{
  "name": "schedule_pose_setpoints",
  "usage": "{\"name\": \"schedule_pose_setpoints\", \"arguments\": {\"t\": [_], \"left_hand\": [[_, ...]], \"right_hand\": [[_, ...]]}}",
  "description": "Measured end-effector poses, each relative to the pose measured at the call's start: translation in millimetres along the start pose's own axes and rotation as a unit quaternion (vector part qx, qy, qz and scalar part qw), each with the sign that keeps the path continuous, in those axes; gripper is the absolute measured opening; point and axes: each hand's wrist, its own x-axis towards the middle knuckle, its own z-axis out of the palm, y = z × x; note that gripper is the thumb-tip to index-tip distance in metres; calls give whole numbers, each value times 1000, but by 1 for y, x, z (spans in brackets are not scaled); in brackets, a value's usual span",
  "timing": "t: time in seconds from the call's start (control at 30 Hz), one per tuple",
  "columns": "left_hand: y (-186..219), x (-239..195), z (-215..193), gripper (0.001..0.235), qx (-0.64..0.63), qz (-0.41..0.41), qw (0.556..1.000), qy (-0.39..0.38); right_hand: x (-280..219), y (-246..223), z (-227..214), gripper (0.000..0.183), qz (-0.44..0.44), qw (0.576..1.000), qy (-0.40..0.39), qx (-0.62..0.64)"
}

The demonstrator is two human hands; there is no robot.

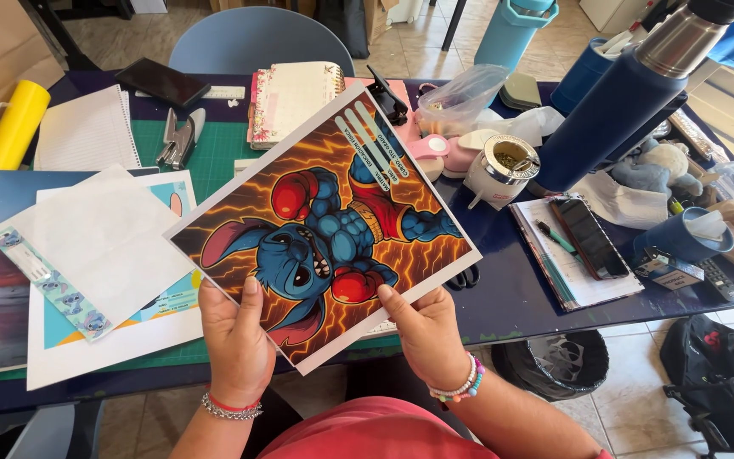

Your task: The person uses a paper cutter to trim the edges of a printed sheet featuring a cartoon character. They align the paper on the cutter's grid, slide the blade to make cuts, and then lift and rotate the sheet to trim other sides.

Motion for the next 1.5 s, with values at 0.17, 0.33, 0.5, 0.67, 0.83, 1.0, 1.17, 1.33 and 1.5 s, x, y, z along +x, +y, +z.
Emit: {"name": "schedule_pose_setpoints", "arguments": {"t": [0.17, 0.33, 0.5, 0.67, 0.83, 1.0, 1.17, 1.33, 1.5], "left_hand": [[-9, -2, -4, 6, -40, -20, 999, 13], [-10, -1, -5, 7, -61, -29, 998, 16], [-11, -1, -6, 16, -99, -45, 994, 23], [-14, -1, -7, 15, -132, -55, 989, 26], [-16, -1, -8, 12, -106, -48, 993, 28], [-19, -1, -11, 12, -97, -59, 993, 36], [-16, -2, -9, 22, -130, -58, 989, 32], [-13, -2, -7, 11, -111, -49, 992, 32], [-9, -2, -6, 16, -114, -41, 992, 27]], "right_hand": [[-1, 1, -1, 31, -1, 1000, 10, -7], [-1, 5, -2, 26, 21, 1000, 16, -1], [-1, -1, 0, 24, 3, 1000, 2, -21], [-1, 0, 0, 31, 15, 1000, 5, -20], [-1, -1, 0, 37, 13, 999, 7, -35], [-1, -2, 0, 40, 10, 999, 5, -37], [-1, -2, -1, 48, 7, 999, 6, -52], [-1, 2, -1, 39, 9, 1000, 7, -23], [-2, 1, 0, 45, 0, 999, 0, -37]]}}
